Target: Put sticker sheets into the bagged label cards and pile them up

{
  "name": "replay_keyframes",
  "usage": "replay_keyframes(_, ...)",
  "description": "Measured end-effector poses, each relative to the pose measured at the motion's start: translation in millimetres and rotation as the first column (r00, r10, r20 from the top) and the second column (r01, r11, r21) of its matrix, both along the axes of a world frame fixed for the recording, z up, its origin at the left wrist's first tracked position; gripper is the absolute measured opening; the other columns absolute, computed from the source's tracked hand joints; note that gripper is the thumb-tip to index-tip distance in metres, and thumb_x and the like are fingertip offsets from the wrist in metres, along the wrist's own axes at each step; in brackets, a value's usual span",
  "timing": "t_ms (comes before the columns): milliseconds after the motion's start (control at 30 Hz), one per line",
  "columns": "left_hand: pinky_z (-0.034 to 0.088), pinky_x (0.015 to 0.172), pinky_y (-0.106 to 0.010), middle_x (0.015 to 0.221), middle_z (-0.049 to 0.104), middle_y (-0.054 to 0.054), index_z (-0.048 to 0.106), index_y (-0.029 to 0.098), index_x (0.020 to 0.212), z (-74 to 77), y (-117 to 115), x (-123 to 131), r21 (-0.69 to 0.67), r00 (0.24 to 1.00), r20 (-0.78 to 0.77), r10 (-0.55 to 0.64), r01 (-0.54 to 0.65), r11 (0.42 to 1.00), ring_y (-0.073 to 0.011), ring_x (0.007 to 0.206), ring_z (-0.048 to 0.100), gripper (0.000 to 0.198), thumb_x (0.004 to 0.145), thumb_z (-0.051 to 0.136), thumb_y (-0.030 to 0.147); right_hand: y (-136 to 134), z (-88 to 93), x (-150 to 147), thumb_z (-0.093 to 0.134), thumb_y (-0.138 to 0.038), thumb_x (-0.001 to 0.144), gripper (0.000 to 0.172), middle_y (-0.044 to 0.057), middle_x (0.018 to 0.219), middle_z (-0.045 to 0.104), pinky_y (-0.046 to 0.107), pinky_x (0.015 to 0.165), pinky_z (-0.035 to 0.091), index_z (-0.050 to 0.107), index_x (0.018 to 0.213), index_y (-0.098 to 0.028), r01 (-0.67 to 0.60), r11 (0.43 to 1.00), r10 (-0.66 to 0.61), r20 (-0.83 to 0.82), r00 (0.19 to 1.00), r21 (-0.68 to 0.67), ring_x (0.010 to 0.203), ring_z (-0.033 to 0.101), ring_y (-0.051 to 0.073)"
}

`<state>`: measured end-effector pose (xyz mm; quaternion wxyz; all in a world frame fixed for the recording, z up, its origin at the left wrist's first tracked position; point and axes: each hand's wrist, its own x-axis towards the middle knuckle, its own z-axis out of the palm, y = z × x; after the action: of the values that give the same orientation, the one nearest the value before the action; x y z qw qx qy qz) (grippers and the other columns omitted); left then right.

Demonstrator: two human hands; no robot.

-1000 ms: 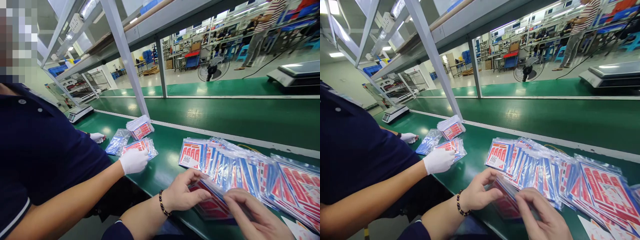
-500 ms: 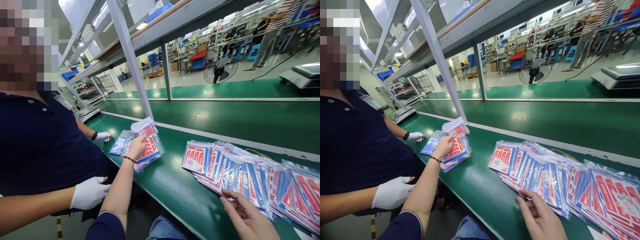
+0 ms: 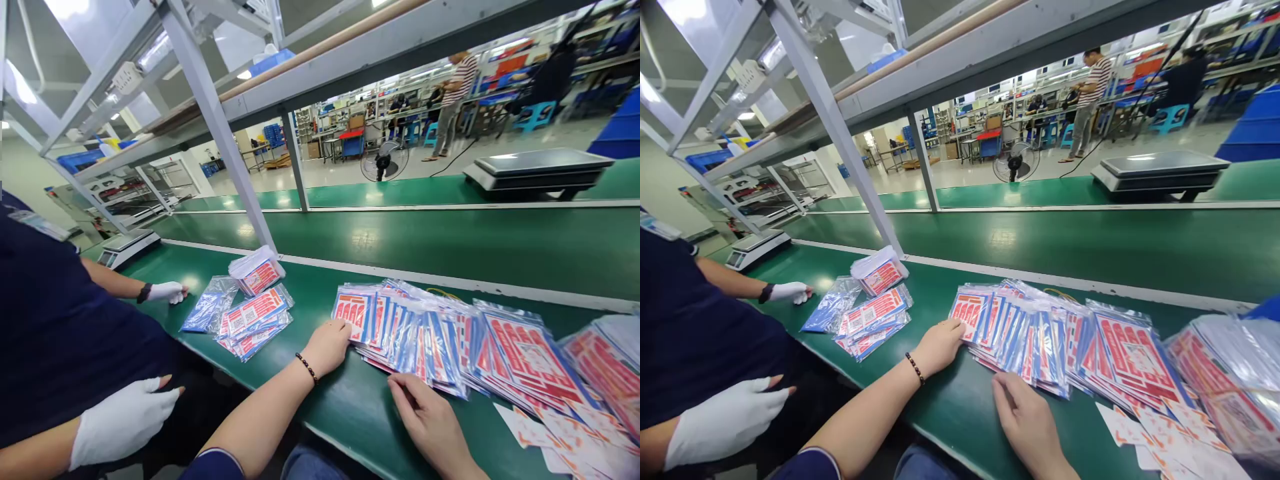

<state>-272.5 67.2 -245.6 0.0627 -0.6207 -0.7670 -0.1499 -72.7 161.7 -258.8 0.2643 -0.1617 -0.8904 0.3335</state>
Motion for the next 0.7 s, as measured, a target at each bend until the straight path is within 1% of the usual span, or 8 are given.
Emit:
replay_keyframes(67, 0.047, 0.069, -0.029, 0.085, 0.057, -0.006, 0.054, 0.012, 0.085, -2.0, -9.0, -2.3, 0.045, 1.0, 0.004, -0.002, 0.002, 0.999, -0.0161, 0.077, 0.053, 0.015, 0.079, 0.041, 0.008, -0.6, 2.0, 0.9, 0.043, -0.035, 0.088, 0.02, -0.001, 0.08, 0.058, 0.021, 0.065, 0.04, 0.055, 0.089, -0.02, 0.013, 0.997, -0.011, 0.024, 1.0, -0.08, 0.067, 0.053, 0.008)
replay_keyframes(233, 0.046, 0.082, -0.025, 0.1, 0.059, -0.003, 0.056, 0.017, 0.096, -10.9, -46.8, 3.1, 0.241, 0.999, 0.038, -0.027, 0.017, 0.97, -0.0117, 0.09, 0.055, 0.017, 0.084, 0.045, 0.016, -2.9, 8.1, -2.6, 0.036, -0.048, 0.087, 0.037, 0.002, 0.075, 0.056, 0.023, 0.064, 0.038, 0.057, 0.086, -0.018, -0.023, 0.95, 0.09, 0.2, 0.976, -0.313, 0.067, 0.05, 0.012)
replay_keyframes(333, 0.045, 0.085, -0.023, 0.099, 0.06, -0.001, 0.056, 0.017, 0.095, -19.9, -64.3, 12.0, 0.371, 0.992, 0.061, -0.112, 0.081, 0.925, -0.01, 0.092, 0.055, 0.014, 0.082, 0.05, 0.016, -4.3, 10.7, -4.5, 0.034, -0.054, 0.086, 0.045, 0.003, 0.073, 0.055, 0.023, 0.061, 0.037, 0.057, 0.082, -0.015, -0.026, 0.905, 0.165, 0.293, 0.942, -0.425, 0.066, 0.049, 0.012)
replay_keyframes(400, 0.044, 0.089, -0.023, 0.094, 0.06, -0.001, 0.056, 0.016, 0.092, -22.3, -70.4, 17.4, 0.401, 0.986, 0.045, -0.16, 0.129, 0.907, -0.0099, 0.094, 0.054, 0.013, 0.081, 0.05, 0.012, -4.9, 12.0, -4.3, 0.034, -0.055, 0.085, 0.047, 0.004, 0.074, 0.055, 0.022, 0.057, 0.037, 0.057, 0.081, -0.014, -0.021, 0.878, 0.196, 0.321, 0.927, -0.478, 0.062, 0.048, 0.011)
replay_keyframes(500, 0.04, 0.096, -0.028, 0.103, 0.058, -0.004, 0.055, 0.015, 0.096, -16.8, -72.0, 24.3, 0.34, 0.993, 0.032, -0.117, 0.099, 0.935, -0.0135, 0.106, 0.049, 0.017, 0.082, 0.046, 0.013, -6.6, 13.3, -2.2, 0.034, -0.054, 0.085, 0.047, 0.004, 0.075, 0.056, 0.021, 0.053, 0.038, 0.057, 0.082, -0.013, -0.041, 0.855, 0.243, 0.331, 0.912, -0.516, 0.057, 0.047, 0.01)
replay_keyframes(533, 0.038, 0.099, -0.031, 0.112, 0.054, -0.007, 0.054, 0.014, 0.104, -13.6, -71.1, 26.4, 0.3, 0.996, 0.034, -0.082, 0.068, 0.951, -0.017, 0.113, 0.044, 0.023, 0.082, 0.047, 0.019, -7.5, 13.3, -1.4, 0.034, -0.054, 0.085, 0.047, 0.005, 0.074, 0.056, 0.02, 0.052, 0.038, 0.057, 0.082, -0.013, -0.054, 0.853, 0.256, 0.326, 0.91, -0.519, 0.056, 0.048, 0.01)
replay_keyframes(633, 0.031, 0.103, -0.042, 0.133, 0.036, -0.014, 0.041, 0.01, 0.126, -7.6, -65.5, 31.8, 0.132, 0.999, 0.021, 0.025, -0.027, 0.991, -0.0286, 0.128, 0.024, 0.057, 0.077, 0.053, 0.034, -10.7, 11.2, 0.7, 0.034, -0.051, 0.086, 0.044, 0.005, 0.073, 0.057, 0.02, 0.05, 0.038, 0.057, 0.083, -0.014, -0.092, 0.86, 0.27, 0.295, 0.916, -0.502, 0.057, 0.049, 0.011)
replay_keyframes(700, 0.029, 0.105, -0.042, 0.133, 0.034, -0.015, 0.04, 0.008, 0.127, -9.1, -60.7, 33.1, 0.043, 0.999, 0.002, 0.037, -0.037, 0.998, -0.0302, 0.127, 0.024, 0.057, 0.075, 0.051, 0.029, -12.1, 8.7, 2.0, 0.034, -0.052, 0.085, 0.044, 0.005, 0.072, 0.056, 0.019, 0.049, 0.037, 0.057, 0.084, -0.015, -0.103, 0.871, 0.271, 0.294, 0.916, -0.481, 0.057, 0.049, 0.011)
